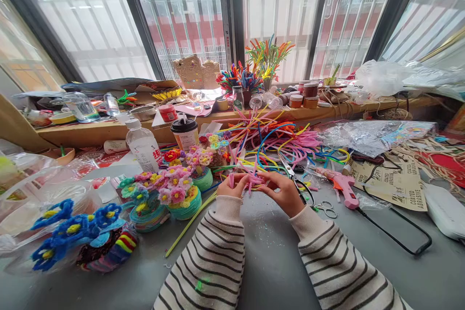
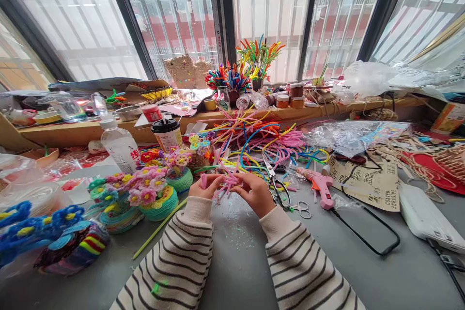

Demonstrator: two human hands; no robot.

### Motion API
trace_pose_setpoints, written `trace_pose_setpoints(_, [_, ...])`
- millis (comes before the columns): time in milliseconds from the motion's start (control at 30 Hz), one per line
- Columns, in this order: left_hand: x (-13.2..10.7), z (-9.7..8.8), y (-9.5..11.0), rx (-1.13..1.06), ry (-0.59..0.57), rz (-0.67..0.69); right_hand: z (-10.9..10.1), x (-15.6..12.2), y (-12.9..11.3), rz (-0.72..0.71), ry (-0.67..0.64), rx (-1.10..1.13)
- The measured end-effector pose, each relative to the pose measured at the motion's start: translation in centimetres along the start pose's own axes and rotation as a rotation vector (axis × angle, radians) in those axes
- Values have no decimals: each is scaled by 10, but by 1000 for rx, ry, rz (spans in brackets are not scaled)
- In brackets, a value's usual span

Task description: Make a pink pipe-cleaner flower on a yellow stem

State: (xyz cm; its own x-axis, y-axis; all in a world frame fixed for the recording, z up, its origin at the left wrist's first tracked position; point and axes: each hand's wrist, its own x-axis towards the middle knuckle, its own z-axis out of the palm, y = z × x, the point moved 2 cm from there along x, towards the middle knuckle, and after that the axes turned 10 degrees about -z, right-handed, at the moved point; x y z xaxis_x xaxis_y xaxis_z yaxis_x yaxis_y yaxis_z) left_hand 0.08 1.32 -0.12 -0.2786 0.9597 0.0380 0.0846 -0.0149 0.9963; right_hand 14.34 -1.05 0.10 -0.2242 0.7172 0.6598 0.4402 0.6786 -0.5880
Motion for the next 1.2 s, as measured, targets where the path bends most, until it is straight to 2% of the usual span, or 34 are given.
trace_pose_setpoints(200, [0,-2,-1,25,32,-33,4,-1,1,-77,55,-164])
trace_pose_setpoints(367, [2,-1,-4,53,37,-13,5,-3,1,-276,-27,-407])
trace_pose_setpoints(567, [5,-1,-8,56,27,-13,8,-4,0,-317,-103,-597])
trace_pose_setpoints(833, [4,-1,-8,66,40,-11,10,-2,-1,-312,-205,-632])
trace_pose_setpoints(1067, [0,-3,-2,81,78,36,13,-2,2,-277,-199,-582])
trace_pose_setpoints(1200, [0,-1,-2,70,31,40,8,-2,4,-239,-149,-430])
